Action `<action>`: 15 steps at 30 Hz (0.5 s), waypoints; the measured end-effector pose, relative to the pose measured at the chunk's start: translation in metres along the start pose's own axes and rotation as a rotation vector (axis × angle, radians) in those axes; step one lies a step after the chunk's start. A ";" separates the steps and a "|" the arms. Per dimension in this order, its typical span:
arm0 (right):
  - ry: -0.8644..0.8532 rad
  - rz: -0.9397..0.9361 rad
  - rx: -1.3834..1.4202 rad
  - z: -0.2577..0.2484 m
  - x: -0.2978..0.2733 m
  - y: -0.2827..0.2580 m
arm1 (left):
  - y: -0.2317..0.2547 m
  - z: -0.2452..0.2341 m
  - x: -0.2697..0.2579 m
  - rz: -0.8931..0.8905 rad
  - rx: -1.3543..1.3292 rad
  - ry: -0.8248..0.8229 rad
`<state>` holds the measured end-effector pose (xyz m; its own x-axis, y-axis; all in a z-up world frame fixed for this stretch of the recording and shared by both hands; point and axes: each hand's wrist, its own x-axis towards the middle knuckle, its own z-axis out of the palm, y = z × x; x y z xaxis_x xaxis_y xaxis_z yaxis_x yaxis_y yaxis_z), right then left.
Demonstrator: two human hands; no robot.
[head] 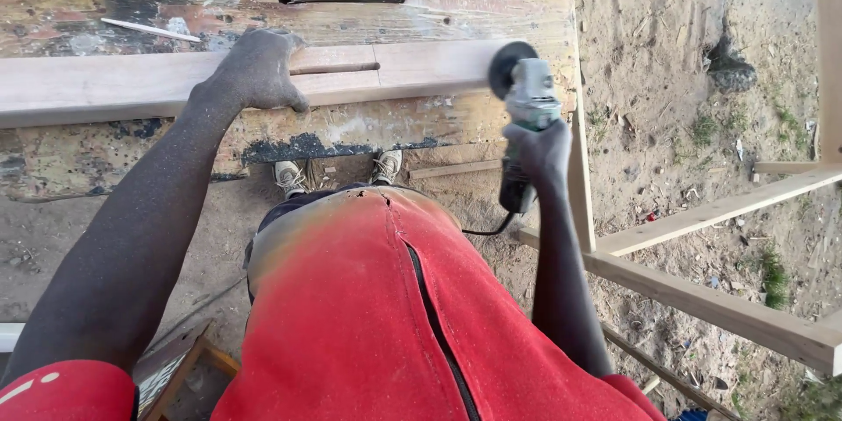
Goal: Sanding a wooden plank using an angle grinder with a sanding disc on a workbench.
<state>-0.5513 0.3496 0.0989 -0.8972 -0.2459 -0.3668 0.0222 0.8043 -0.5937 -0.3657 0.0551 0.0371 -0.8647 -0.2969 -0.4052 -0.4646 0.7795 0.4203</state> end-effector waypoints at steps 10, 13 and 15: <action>-0.119 -0.052 -0.022 0.022 -0.017 -0.030 | 0.023 -0.026 -0.014 -0.099 -0.080 -0.175; -0.144 -0.163 0.063 0.030 -0.009 -0.043 | 0.023 -0.024 -0.011 -0.090 -0.111 -0.121; -0.195 -0.139 0.024 0.026 -0.003 -0.048 | 0.020 -0.020 -0.012 -0.103 -0.142 -0.094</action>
<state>-0.5381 0.2978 0.1095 -0.7901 -0.4553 -0.4105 -0.0828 0.7428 -0.6644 -0.3682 0.0632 0.0666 -0.7927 -0.3130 -0.5231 -0.5777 0.6598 0.4806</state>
